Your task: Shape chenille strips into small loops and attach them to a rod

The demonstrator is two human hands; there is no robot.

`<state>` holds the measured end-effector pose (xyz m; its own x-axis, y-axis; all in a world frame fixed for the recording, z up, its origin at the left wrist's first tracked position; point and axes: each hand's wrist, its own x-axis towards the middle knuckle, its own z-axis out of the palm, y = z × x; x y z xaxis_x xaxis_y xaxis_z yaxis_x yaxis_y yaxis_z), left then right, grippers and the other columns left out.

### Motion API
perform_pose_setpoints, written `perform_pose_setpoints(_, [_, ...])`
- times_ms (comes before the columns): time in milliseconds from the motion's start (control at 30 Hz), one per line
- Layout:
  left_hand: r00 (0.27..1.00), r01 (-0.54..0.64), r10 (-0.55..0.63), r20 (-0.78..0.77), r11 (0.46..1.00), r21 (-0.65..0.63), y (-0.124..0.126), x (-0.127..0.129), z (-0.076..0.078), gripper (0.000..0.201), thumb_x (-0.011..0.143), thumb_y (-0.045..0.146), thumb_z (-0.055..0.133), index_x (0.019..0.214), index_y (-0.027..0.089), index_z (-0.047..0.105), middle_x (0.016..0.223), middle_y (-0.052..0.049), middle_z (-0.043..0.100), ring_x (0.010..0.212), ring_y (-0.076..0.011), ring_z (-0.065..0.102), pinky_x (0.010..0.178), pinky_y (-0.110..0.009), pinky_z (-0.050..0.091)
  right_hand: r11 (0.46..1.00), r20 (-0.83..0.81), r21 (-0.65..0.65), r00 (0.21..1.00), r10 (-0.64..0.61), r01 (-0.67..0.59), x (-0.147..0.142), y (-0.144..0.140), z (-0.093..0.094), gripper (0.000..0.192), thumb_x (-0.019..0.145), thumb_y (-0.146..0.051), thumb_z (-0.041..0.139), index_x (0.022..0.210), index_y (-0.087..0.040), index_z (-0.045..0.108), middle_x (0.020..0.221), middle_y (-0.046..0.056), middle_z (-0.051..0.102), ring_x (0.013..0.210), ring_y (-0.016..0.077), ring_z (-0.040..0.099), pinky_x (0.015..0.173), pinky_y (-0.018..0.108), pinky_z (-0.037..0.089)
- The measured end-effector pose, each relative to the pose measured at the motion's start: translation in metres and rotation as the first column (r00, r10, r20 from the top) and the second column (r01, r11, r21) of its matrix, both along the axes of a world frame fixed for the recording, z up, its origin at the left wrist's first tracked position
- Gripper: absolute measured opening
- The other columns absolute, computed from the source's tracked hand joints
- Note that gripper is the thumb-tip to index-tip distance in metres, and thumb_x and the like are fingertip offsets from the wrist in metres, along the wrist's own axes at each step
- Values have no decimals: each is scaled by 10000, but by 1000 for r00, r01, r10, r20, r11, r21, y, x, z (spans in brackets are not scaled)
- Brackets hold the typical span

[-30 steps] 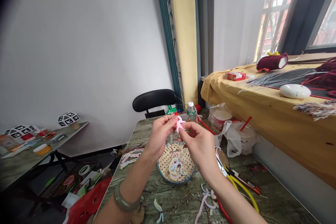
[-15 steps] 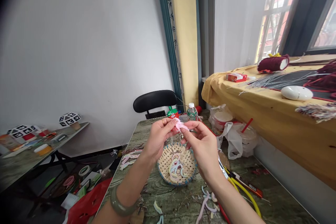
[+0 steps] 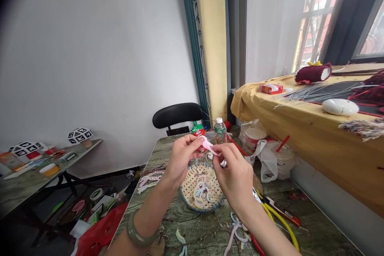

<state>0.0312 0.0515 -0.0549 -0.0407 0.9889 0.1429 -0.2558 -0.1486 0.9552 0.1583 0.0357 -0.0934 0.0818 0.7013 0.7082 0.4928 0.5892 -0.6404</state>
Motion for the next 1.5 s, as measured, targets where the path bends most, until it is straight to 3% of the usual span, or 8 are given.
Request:
perform_pose_setpoints(300, [997, 71, -71, -8, 997, 23, -4, 0, 1, 178, 780, 300, 592, 757, 129, 551, 605, -1, 588, 480, -62, 517, 475, -179, 453, 985, 52, -70, 985, 164, -160, 5, -2, 3, 112, 868, -271, 527, 885, -205, 616, 707, 6, 633, 566, 133, 576, 478, 230, 449])
perform_pose_setpoints(433, [998, 22, -19, -53, 998, 63, -4, 4, -1, 155, 809, 289, 548, 765, 141, 533, 610, 8, 579, 473, -67, 515, 480, -193, 452, 992, 25, 34, 992, 121, -122, 4, -6, 2, 45, 817, -183, 548, 782, -193, 575, 908, 53, 597, 616, 123, 549, 480, 237, 441])
perform_pose_setpoints(833, [959, -113, 161, -232, 972, 207, -2, 15, -12, 160, 788, 289, 577, 687, 179, 521, 585, 28, 552, 507, -99, 506, 503, -228, 399, 975, 167, 218, 986, -4, -33, 6, -15, -1, 169, 706, -78, 551, 759, -222, 481, 772, 5, 589, 518, 104, 464, 500, 242, 373])
perform_pose_setpoints(1033, [946, -153, 209, -248, 962, 227, 2, 8, -9, 162, 795, 299, 567, 700, 178, 518, 631, 8, 583, 536, -104, 519, 522, -228, 397, 996, 353, -48, 931, 89, -77, 8, -25, 1, 155, 696, -89, 535, 727, -231, 479, 547, -57, 522, 450, 115, 470, 444, 227, 326])
perform_pose_setpoints(1133, [956, -106, 158, -245, 971, 213, 1, 3, -5, 159, 793, 290, 569, 698, 172, 519, 610, 12, 581, 507, -91, 493, 498, -216, 381, 918, 412, -372, 863, 294, -135, 18, -25, 4, 104, 700, -183, 596, 633, -234, 534, 538, -45, 560, 473, 130, 489, 444, 229, 314])
perform_pose_setpoints(1233, [967, -39, 84, -241, 982, 187, -1, 2, -1, 163, 782, 274, 582, 675, 165, 524, 572, 23, 560, 473, -77, 464, 467, -204, 359, 827, 68, -519, 954, 293, -217, 27, -19, 7, 176, 758, -405, 592, 758, -231, 620, 591, -8, 589, 474, 131, 468, 424, 233, 316])
perform_pose_setpoints(1367, [971, 27, 12, -239, 987, 157, -4, 4, 3, 157, 771, 272, 596, 672, 160, 548, 538, 36, 534, 459, -76, 456, 444, -200, 338, 561, -552, -512, 750, 365, -650, 20, -9, 13, 400, 737, -511, 616, 958, -178, 639, 613, 10, 594, 445, 100, 436, 362, 198, 288])
perform_pose_setpoints(1500, [970, 65, -28, -241, 987, 147, -1, 3, 5, 154, 755, 269, 617, 660, 157, 568, 537, 34, 540, 478, -81, 474, 451, -200, 349, 434, -638, -487, 648, 415, -758, 6, -6, 12, 291, 702, -447, 682, 667, -158, 674, 603, 9, 585, 449, 67, 392, 383, 181, 264])
